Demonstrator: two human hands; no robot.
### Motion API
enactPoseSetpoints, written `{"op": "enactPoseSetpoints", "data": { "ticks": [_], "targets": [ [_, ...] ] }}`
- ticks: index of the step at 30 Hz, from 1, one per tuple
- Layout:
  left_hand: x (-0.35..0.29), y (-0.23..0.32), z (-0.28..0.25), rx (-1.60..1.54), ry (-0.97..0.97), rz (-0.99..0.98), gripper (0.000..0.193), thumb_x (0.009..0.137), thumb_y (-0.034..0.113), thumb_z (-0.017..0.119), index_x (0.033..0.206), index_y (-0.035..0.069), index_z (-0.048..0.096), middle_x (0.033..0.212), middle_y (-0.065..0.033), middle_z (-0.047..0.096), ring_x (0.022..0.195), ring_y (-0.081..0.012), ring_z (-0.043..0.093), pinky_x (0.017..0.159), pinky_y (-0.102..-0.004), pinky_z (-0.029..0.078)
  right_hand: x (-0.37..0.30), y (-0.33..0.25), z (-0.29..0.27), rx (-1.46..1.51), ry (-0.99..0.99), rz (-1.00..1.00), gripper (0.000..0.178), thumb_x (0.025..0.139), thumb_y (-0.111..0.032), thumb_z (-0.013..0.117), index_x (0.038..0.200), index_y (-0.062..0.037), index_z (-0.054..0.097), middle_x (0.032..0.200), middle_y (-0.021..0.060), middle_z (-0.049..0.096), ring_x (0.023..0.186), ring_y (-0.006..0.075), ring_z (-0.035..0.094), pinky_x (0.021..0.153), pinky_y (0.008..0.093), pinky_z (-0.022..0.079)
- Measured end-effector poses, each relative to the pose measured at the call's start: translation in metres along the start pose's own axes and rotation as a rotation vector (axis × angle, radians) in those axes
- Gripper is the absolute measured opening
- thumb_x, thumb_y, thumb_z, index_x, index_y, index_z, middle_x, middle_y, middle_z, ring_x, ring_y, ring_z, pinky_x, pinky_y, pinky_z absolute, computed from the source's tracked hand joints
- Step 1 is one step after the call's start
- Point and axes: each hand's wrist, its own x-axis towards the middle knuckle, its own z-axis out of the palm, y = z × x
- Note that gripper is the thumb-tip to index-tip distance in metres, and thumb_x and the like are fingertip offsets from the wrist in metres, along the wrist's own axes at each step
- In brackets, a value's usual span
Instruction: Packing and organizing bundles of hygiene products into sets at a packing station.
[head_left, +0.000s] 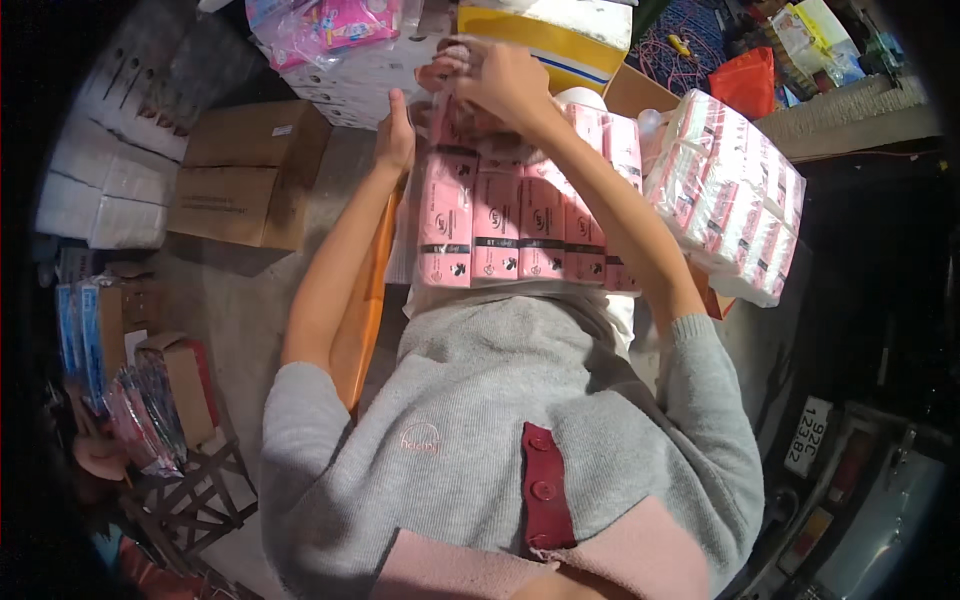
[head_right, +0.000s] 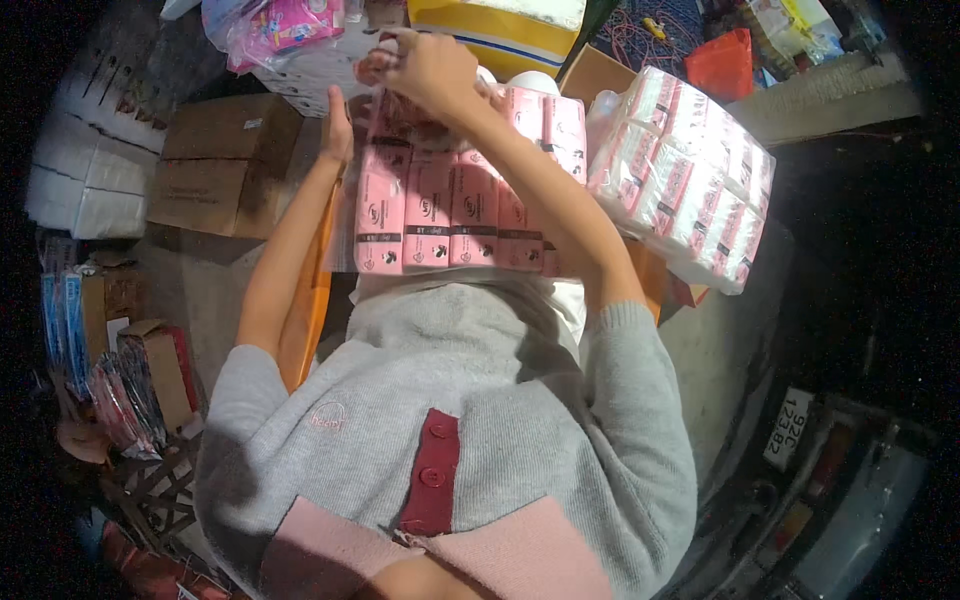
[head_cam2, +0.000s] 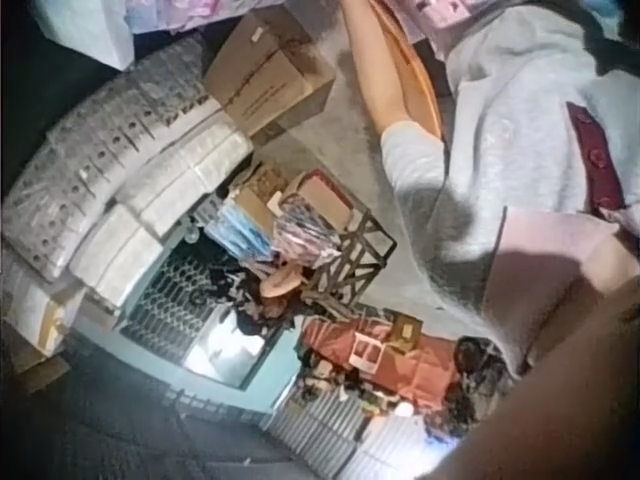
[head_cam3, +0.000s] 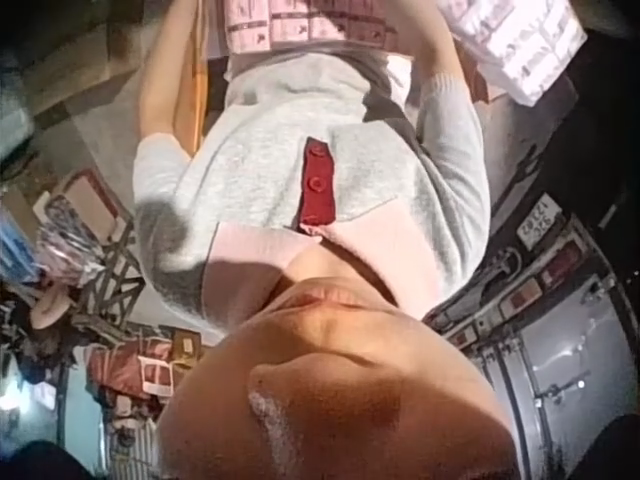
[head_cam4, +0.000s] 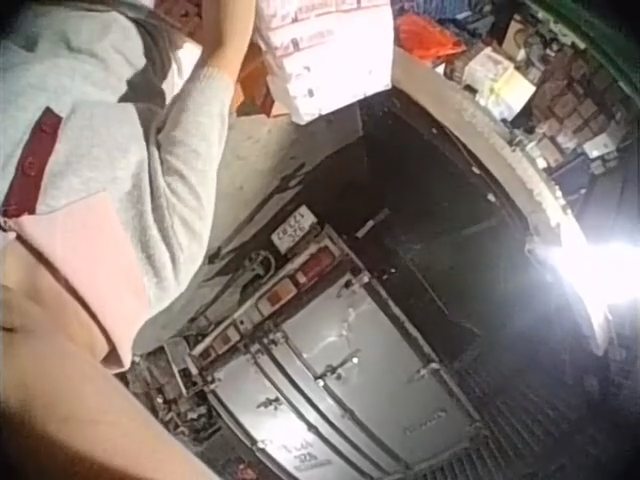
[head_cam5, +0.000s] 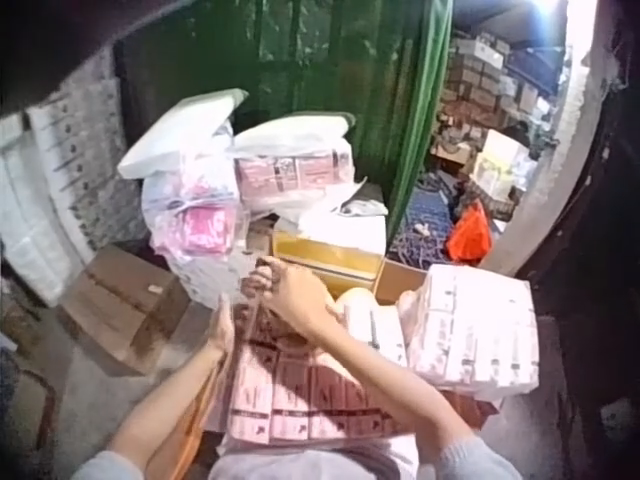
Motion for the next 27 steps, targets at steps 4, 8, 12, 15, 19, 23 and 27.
{"op": "enactPoseSetpoints", "data": {
  "ticks": [4, 8, 12, 15, 19, 23, 27],
  "targets": [
    [-0.012, 0.028, -0.002, -0.174, -0.088, -0.294, 0.074, 0.088, 0.06, 0.02, 0.091, 0.0, 0.064, 0.077, -0.0106, 0.062, 0.072, -0.0164, 0.059, 0.07, -0.0291, 0.048, -0.067, -0.039, -0.018, -0.005, -0.092, -0.076, 0.034, 0.063, -0.034, 0.069, 0.092, -0.0164, 0.063, 0.099, 0.0148, 0.059, 0.076, 0.0338, 0.061, 0.063, 0.0434, 0.049],
    [-0.011, 0.025, 0.004, -0.347, -0.105, -0.225, 0.078, 0.087, 0.061, 0.016, 0.092, 0.0, 0.065, 0.075, -0.0056, 0.064, 0.07, -0.0116, 0.058, 0.069, -0.0245, 0.045, -0.139, -0.075, -0.046, -0.006, -0.147, -0.325, 0.034, 0.06, -0.033, 0.072, 0.088, -0.0159, 0.062, 0.106, 0.0112, 0.056, 0.072, 0.0287, 0.059, 0.061, 0.0367, 0.049],
    [0.006, 0.0, -0.003, -0.124, -0.048, -0.121, 0.077, 0.088, 0.06, 0.019, 0.092, -0.001, 0.065, 0.075, -0.0064, 0.064, 0.07, -0.0107, 0.057, 0.065, -0.0239, 0.044, -0.151, -0.065, -0.061, 0.131, -0.297, -0.347, 0.036, 0.063, -0.033, 0.071, 0.095, -0.0189, 0.063, 0.098, 0.0093, 0.058, 0.072, 0.0263, 0.059, 0.06, 0.0375, 0.049],
    [0.001, 0.001, -0.007, -0.167, -0.029, -0.106, 0.074, 0.088, 0.059, 0.021, 0.093, -0.001, 0.064, 0.074, -0.0062, 0.064, 0.066, -0.0104, 0.056, 0.061, -0.0241, 0.042, -0.113, -0.033, -0.053, 0.055, -0.217, -0.133, 0.035, 0.065, -0.035, 0.069, 0.096, -0.0188, 0.063, 0.091, 0.0101, 0.06, 0.074, 0.0304, 0.06, 0.06, 0.0398, 0.049],
    [-0.016, 0.037, 0.005, -0.064, -0.034, -0.118, 0.07, 0.088, 0.058, 0.023, 0.093, 0.001, 0.063, 0.073, -0.0064, 0.064, 0.065, -0.0113, 0.056, 0.06, -0.0242, 0.042, -0.045, 0.062, -0.041, -0.266, 0.056, 0.085, 0.038, 0.068, -0.034, 0.065, 0.103, -0.0199, 0.06, 0.081, 0.0122, 0.061, 0.071, 0.0326, 0.061, 0.06, 0.0415, 0.05],
    [-0.022, 0.052, 0.009, 0.087, -0.029, -0.062, 0.069, 0.089, 0.056, 0.022, 0.089, 0.001, 0.064, 0.074, -0.0096, 0.064, 0.068, -0.0165, 0.059, 0.065, -0.027, 0.044, -0.034, 0.066, -0.041, -0.37, 0.127, 0.211, 0.039, 0.069, -0.035, 0.062, 0.105, -0.0192, 0.06, 0.073, 0.0118, 0.062, 0.067, 0.0335, 0.062, 0.061, 0.0414, 0.05],
    [-0.027, 0.055, 0.004, 0.186, 0.041, -0.023, 0.069, 0.09, 0.054, 0.019, 0.087, 0.002, 0.064, 0.074, -0.0124, 0.064, 0.071, -0.0206, 0.061, 0.068, -0.0305, 0.044, -0.082, 0.022, -0.019, -0.429, 0.262, -0.203, 0.026, 0.067, -0.029, 0.067, 0.089, -0.0161, 0.059, 0.088, 0.0134, 0.058, 0.069, 0.0298, 0.056, 0.055, 0.0379, 0.045]
  ]
}}
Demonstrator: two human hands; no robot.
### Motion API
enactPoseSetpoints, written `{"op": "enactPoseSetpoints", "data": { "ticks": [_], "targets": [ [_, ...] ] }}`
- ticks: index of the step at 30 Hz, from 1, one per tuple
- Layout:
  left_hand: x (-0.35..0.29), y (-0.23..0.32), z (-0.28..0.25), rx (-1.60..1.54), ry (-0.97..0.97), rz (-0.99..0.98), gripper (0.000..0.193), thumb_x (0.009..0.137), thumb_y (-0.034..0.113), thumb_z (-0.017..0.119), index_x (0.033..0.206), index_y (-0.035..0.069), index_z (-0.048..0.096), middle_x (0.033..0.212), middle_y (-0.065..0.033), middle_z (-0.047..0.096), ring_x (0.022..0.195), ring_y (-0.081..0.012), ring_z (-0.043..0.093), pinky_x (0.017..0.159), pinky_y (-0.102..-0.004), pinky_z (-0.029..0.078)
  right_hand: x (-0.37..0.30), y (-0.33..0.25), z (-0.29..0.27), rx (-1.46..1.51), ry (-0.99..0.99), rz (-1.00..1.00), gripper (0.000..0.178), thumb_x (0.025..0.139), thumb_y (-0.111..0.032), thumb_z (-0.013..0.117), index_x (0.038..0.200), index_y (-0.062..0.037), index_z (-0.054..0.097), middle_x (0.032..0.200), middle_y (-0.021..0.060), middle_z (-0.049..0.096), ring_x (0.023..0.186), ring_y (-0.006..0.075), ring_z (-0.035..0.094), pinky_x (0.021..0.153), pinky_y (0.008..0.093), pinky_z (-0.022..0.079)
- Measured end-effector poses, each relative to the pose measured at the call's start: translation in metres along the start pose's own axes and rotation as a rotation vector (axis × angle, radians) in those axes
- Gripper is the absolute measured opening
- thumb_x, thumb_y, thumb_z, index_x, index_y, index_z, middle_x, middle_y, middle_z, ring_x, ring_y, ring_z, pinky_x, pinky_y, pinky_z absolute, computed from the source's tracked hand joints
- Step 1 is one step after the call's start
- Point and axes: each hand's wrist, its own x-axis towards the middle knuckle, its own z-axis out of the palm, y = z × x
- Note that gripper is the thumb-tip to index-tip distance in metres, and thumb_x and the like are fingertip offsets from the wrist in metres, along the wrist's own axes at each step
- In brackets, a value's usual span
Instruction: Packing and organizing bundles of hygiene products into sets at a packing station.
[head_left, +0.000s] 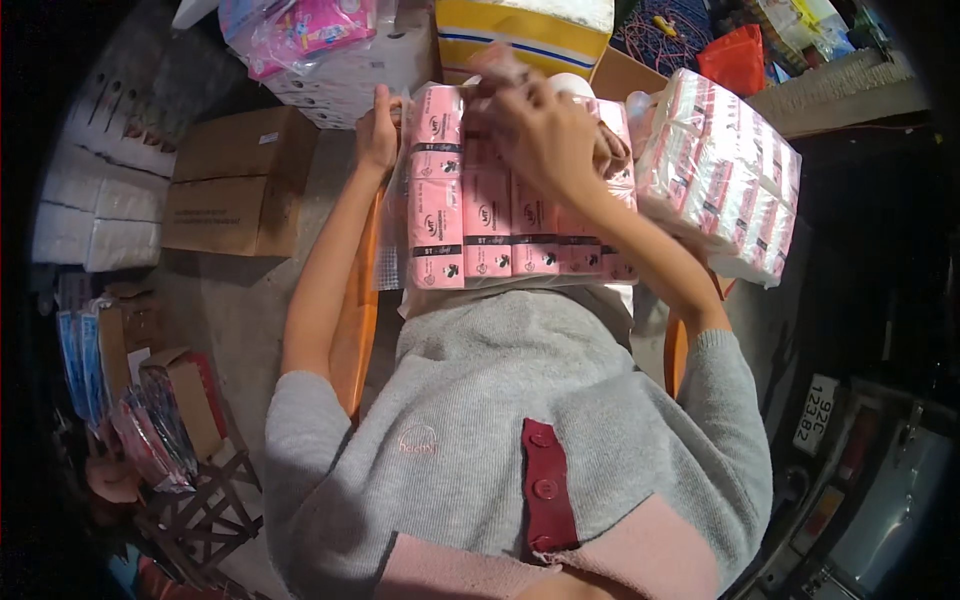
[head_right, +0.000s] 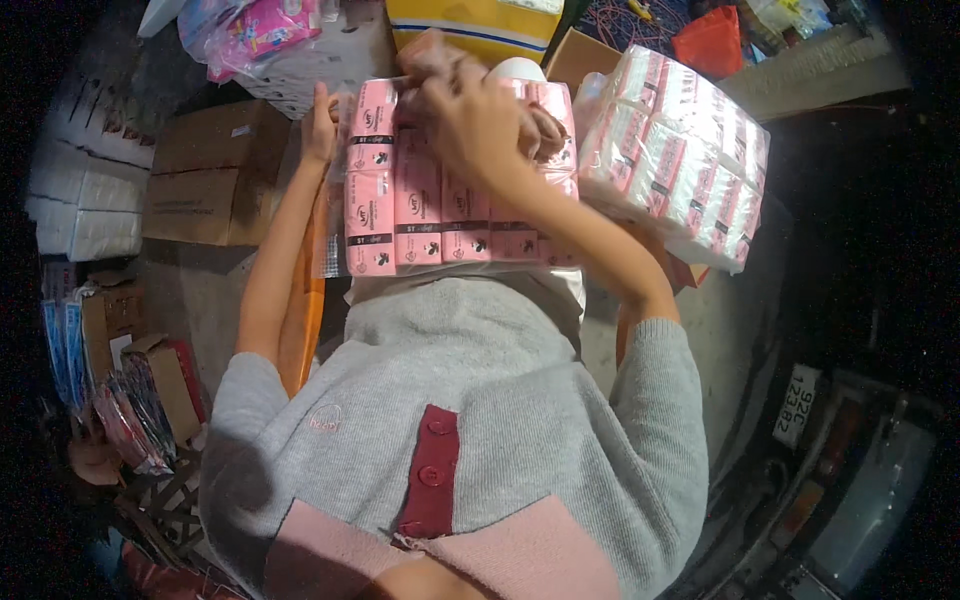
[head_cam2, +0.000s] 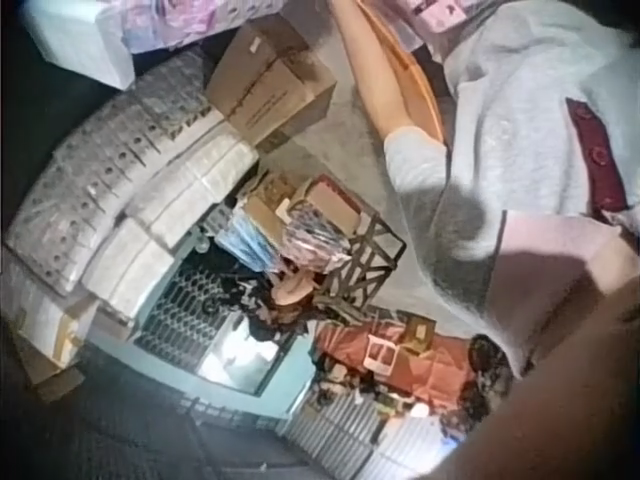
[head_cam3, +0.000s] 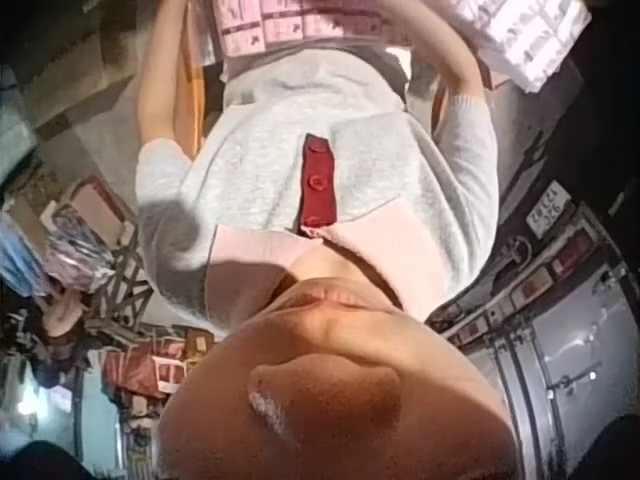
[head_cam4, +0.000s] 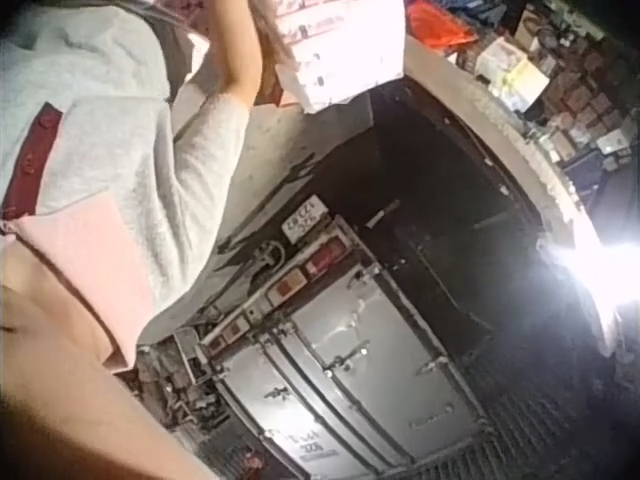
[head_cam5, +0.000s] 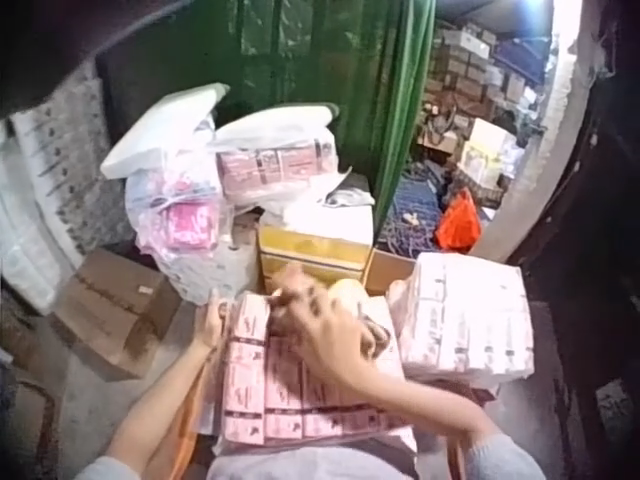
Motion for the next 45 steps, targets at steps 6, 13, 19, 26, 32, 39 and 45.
{"op": "enactPoseSetpoints", "data": {
  "ticks": [6, 13, 19, 26, 32, 39, 45],
  "targets": [
    [0.0, 0.01, 0.001, 0.18, -0.009, 0.122, 0.069, 0.089, 0.054, 0.017, 0.085, 0.003, 0.064, 0.074, -0.014, 0.064, 0.075, -0.0259, 0.062, 0.069, -0.033, 0.044, -0.066, -0.081, -0.095, 0.285, -0.138, -0.292, 0.026, 0.06, -0.024, 0.063, 0.084, -0.0151, 0.059, 0.096, 0.0077, 0.055, 0.074, 0.0202, 0.051, 0.061, 0.0334, 0.041],
    [0.01, -0.017, -0.004, 0.03, -0.088, 0.082, 0.066, 0.09, 0.052, 0.019, 0.085, 0.003, 0.064, 0.075, -0.0159, 0.064, 0.076, -0.0296, 0.062, 0.071, -0.0349, 0.044, -0.018, -0.008, -0.051, 0.259, -0.219, -0.05, 0.032, 0.063, -0.026, 0.068, 0.093, -0.0161, 0.06, 0.093, 0.0095, 0.058, 0.073, 0.0267, 0.056, 0.06, 0.0366, 0.046],
    [0.011, -0.011, 0.003, 0.107, -0.052, 0.099, 0.064, 0.09, 0.051, 0.021, 0.085, 0.003, 0.063, 0.079, -0.0187, 0.063, 0.083, -0.0348, 0.059, 0.075, -0.0385, 0.042, 0.017, 0.076, -0.02, 0.099, -0.187, 0.285, 0.041, 0.069, -0.031, 0.066, 0.106, -0.0159, 0.058, 0.082, 0.0143, 0.058, 0.073, 0.0337, 0.06, 0.062, 0.041, 0.048],
    [0.007, -0.004, 0.002, 0.306, -0.052, 0.024, 0.057, 0.091, 0.047, 0.024, 0.094, 0.004, 0.06, 0.09, -0.0234, 0.059, 0.092, -0.0376, 0.055, 0.078, -0.0388, 0.041, -0.017, 0.023, -0.037, -0.032, -0.112, 0.285, 0.04, 0.069, -0.041, 0.068, 0.094, -0.011, 0.059, 0.077, 0.0161, 0.058, 0.065, 0.0345, 0.06, 0.053, 0.0405, 0.048],
    [0.012, -0.036, 0.005, 0.07, -0.247, 0.181, 0.038, 0.093, 0.034, 0.033, 0.109, 0.005, 0.051, 0.103, -0.0235, 0.056, 0.099, -0.0384, 0.052, 0.081, -0.0354, 0.041, -0.059, -0.004, -0.094, 0.023, -0.249, 0.247, 0.04, 0.068, -0.039, 0.069, 0.095, -0.0109, 0.059, 0.079, 0.0138, 0.058, 0.064, 0.0325, 0.059, 0.054, 0.0386, 0.048],
    [0.006, -0.037, -0.009, 0.427, -0.441, 0.125, 0.051, 0.092, 0.033, 0.04, 0.131, 0.002, 0.034, 0.122, -0.0195, 0.048, 0.117, -0.0276, 0.043, 0.097, -0.0319, 0.031, -0.09, -0.003, -0.163, 0.093, -0.54, 0.28, 0.037, 0.067, -0.034, 0.07, 0.094, -0.0113, 0.059, 0.077, 0.0104, 0.055, 0.066, 0.0284, 0.058, 0.055, 0.0346, 0.047],
    [-0.009, -0.041, -0.01, 0.588, -0.329, 0.301, 0.06, 0.088, 0.024, 0.038, 0.14, 0.014, 0.009, 0.142, -0.0236, 0.01, 0.123, -0.0457, 0.026, 0.102, -0.0419, 0.025, -0.09, 0.06, -0.205, 0.148, -1.228, 0.696, 0.058, 0.059, -0.036, 0.07, 0.104, -0.0033, 0.052, 0.093, 0.0206, 0.061, 0.086, 0.0359, 0.06, 0.073, 0.0367, 0.047]
  ]
}}
